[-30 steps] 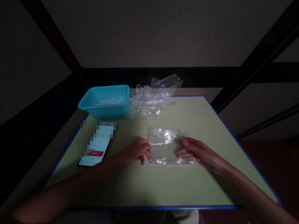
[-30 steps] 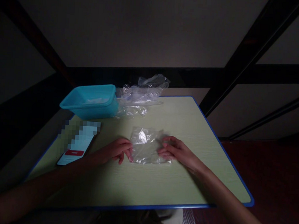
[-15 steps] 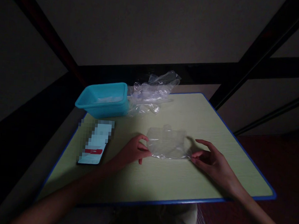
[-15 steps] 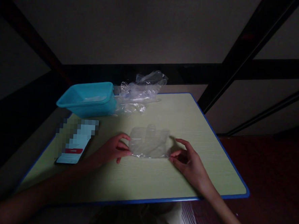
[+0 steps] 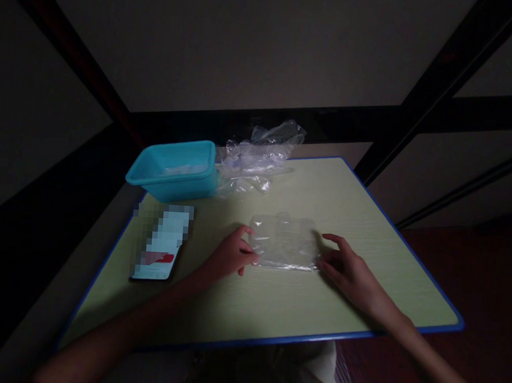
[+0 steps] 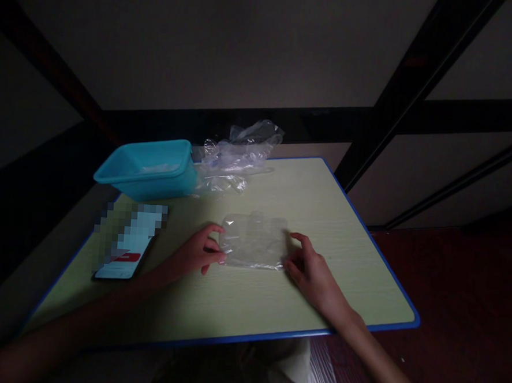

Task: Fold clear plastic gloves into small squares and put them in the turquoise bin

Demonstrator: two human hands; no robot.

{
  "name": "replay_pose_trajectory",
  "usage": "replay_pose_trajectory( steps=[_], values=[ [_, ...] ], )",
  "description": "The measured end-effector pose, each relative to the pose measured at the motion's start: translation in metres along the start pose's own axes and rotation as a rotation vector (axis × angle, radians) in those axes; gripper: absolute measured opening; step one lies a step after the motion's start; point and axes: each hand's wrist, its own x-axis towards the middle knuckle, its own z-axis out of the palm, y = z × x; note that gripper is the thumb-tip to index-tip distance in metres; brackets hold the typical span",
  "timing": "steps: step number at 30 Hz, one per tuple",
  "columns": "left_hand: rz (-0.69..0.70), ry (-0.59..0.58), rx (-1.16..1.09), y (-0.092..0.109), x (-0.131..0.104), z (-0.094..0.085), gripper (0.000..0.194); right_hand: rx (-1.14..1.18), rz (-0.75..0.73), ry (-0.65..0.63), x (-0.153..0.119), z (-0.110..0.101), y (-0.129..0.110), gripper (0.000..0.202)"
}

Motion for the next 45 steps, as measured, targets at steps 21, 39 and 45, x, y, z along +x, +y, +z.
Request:
replay_pose_trajectory(
  steps=[21, 39, 45],
  values=[
    [0.36, 0.398, 0.297, -0.021, -0.014, 0.002, 0.03, -0.311, -0.154, 0.208, -0.01, 0.012, -0.008, 0.036],
    [0.591, 0.013, 1.182, -0.027, -0.038, 0.034, 0.079, -0.818, -0.492, 0.031, -0.023, 0.052, -0.013, 0.074],
    [0.607, 0.043, 1.196, -0.03, -0.038, 0.034, 0.079, -0.824, -0.432, 0.074, -0.032, 0.042, -0.006, 0.073]
  ],
)
